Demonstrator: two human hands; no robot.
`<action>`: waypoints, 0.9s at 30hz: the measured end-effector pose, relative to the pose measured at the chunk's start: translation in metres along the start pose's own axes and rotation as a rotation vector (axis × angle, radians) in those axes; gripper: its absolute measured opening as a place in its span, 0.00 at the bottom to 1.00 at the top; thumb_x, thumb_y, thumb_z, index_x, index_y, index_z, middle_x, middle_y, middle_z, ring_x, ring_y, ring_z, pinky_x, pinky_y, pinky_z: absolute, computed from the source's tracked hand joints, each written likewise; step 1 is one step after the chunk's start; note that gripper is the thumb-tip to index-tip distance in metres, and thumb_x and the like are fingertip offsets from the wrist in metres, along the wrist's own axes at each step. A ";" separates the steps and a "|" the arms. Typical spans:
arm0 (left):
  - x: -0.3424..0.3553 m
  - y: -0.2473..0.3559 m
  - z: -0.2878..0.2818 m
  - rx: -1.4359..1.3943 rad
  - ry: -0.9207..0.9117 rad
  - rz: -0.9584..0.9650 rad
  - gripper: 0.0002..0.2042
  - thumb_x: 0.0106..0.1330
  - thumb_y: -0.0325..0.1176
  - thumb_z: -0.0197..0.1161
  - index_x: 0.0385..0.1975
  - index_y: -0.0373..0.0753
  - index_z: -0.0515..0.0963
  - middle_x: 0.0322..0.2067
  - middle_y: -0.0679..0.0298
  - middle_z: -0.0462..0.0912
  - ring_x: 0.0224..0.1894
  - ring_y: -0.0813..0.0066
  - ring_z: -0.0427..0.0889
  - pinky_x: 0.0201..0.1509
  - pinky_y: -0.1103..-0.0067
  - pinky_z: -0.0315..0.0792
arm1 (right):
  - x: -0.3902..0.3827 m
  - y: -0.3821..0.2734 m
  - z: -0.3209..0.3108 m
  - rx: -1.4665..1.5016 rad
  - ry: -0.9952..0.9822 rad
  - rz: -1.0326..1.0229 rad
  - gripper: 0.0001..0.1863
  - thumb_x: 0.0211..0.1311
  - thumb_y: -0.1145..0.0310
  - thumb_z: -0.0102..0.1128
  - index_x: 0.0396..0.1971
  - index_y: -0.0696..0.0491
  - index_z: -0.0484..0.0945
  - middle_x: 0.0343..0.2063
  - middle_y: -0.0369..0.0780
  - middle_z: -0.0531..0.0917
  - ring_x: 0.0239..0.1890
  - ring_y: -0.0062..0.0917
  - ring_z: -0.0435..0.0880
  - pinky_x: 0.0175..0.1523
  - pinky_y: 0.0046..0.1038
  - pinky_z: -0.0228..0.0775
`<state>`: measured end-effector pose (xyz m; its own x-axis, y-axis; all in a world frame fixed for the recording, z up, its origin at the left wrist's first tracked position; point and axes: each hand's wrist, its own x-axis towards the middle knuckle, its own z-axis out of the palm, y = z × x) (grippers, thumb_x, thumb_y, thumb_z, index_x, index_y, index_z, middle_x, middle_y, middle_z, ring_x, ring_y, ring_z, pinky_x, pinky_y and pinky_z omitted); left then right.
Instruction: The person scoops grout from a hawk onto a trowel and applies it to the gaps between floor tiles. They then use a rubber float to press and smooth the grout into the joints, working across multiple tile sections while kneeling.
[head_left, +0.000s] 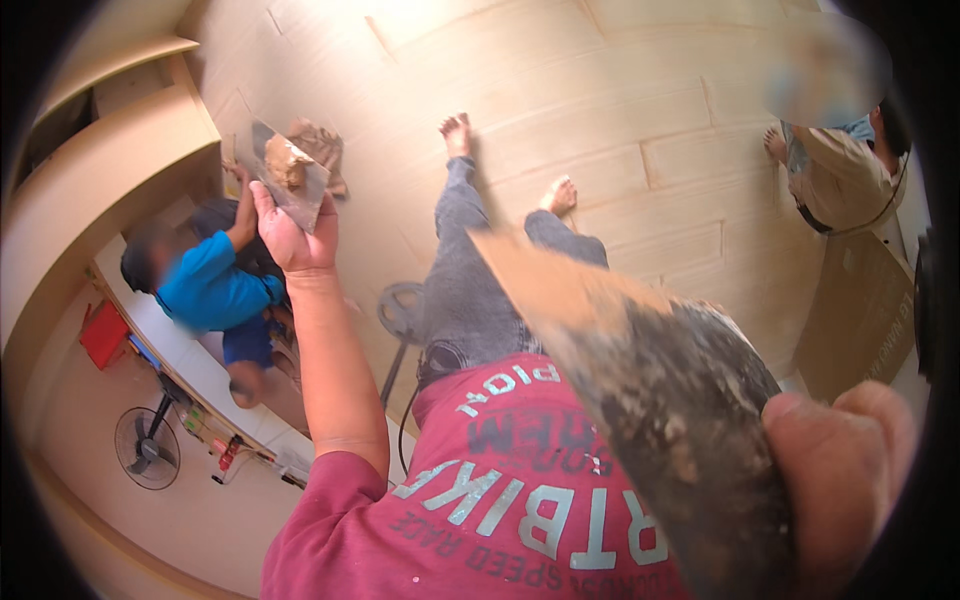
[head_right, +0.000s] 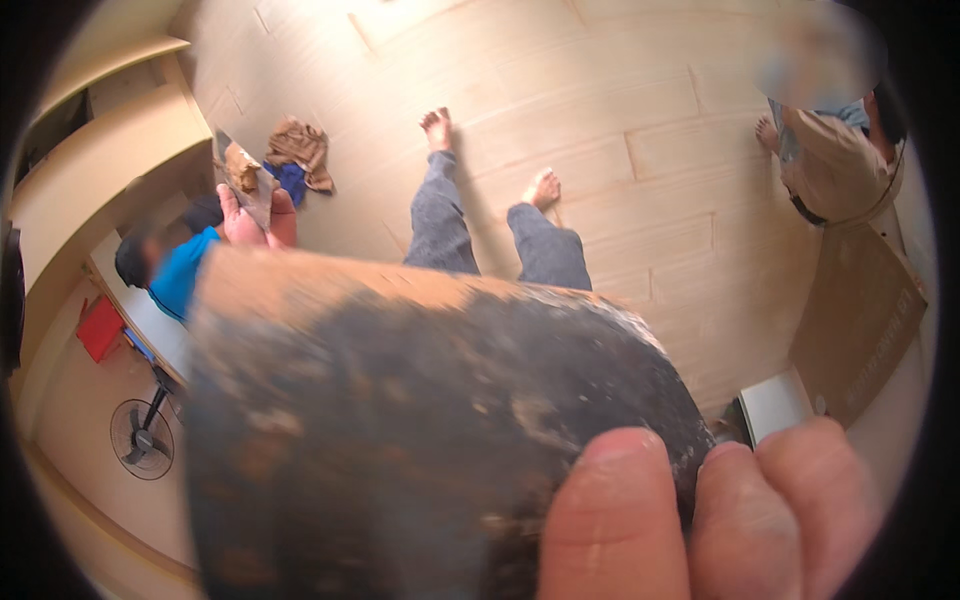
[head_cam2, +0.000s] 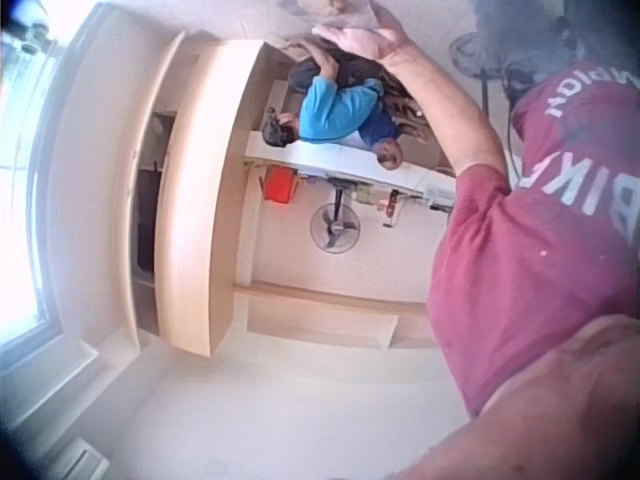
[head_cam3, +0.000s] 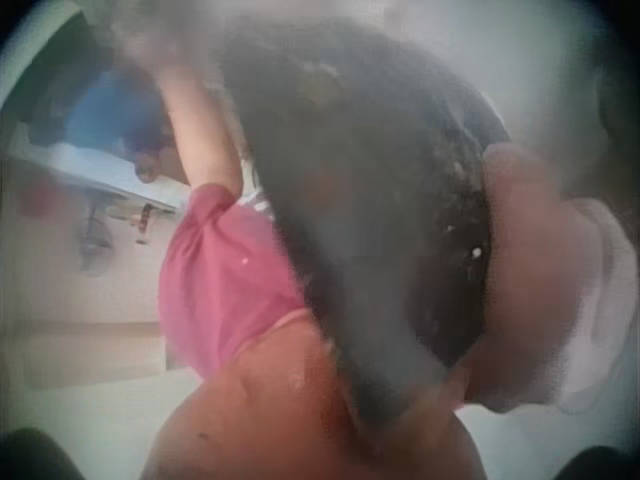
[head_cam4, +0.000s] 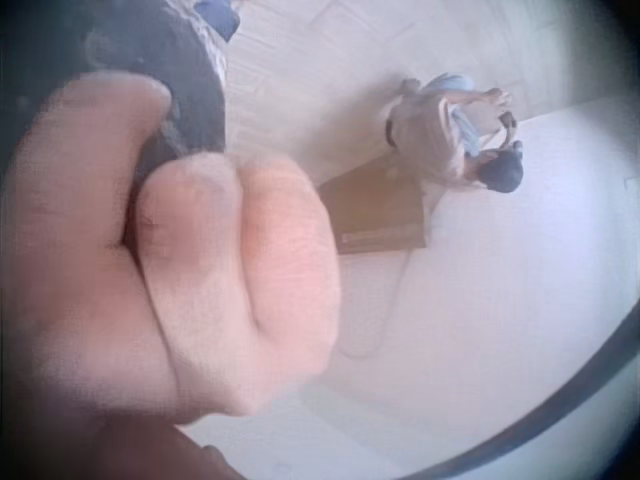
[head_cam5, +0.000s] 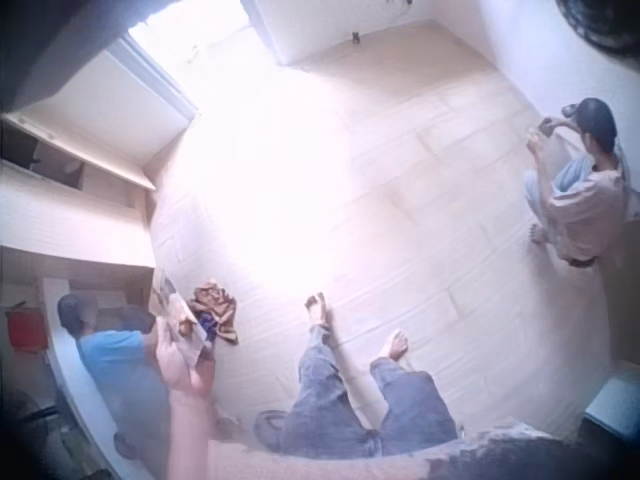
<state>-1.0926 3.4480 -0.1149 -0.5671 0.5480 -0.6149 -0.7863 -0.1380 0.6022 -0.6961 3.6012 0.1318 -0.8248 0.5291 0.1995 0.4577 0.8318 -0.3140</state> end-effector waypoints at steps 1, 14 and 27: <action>-0.014 -0.004 -0.007 0.033 0.106 0.030 0.22 0.80 0.53 0.47 0.59 0.45 0.77 0.50 0.63 0.87 0.47 0.65 0.89 0.44 0.65 0.86 | -0.007 -0.001 0.000 -0.036 0.009 -0.003 0.24 0.70 0.63 0.57 0.61 0.56 0.69 0.34 0.49 0.84 0.19 0.33 0.72 0.21 0.31 0.64; -0.081 0.002 -0.065 -0.057 0.048 0.027 0.23 0.81 0.54 0.45 0.58 0.42 0.75 0.39 0.55 0.88 0.37 0.59 0.89 0.47 0.60 0.85 | -0.056 0.093 0.136 0.664 0.326 0.445 0.30 0.70 0.81 0.60 0.70 0.61 0.63 0.71 0.44 0.65 0.63 0.28 0.77 0.67 0.26 0.71; 0.032 -0.015 -0.144 -0.157 -0.260 -0.126 0.27 0.83 0.50 0.44 0.66 0.31 0.70 0.61 0.58 0.78 0.61 0.71 0.78 0.67 0.74 0.70 | 0.111 -0.123 0.463 1.731 0.238 1.146 0.19 0.72 0.73 0.58 0.58 0.52 0.64 0.41 0.42 0.83 0.39 0.24 0.86 0.44 0.28 0.81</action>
<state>-1.1342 3.3487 -0.2169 -0.3976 0.7582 -0.5168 -0.8859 -0.1707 0.4313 -0.9976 3.4799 -0.2377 -0.3479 0.6972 -0.6268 -0.2119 -0.7097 -0.6718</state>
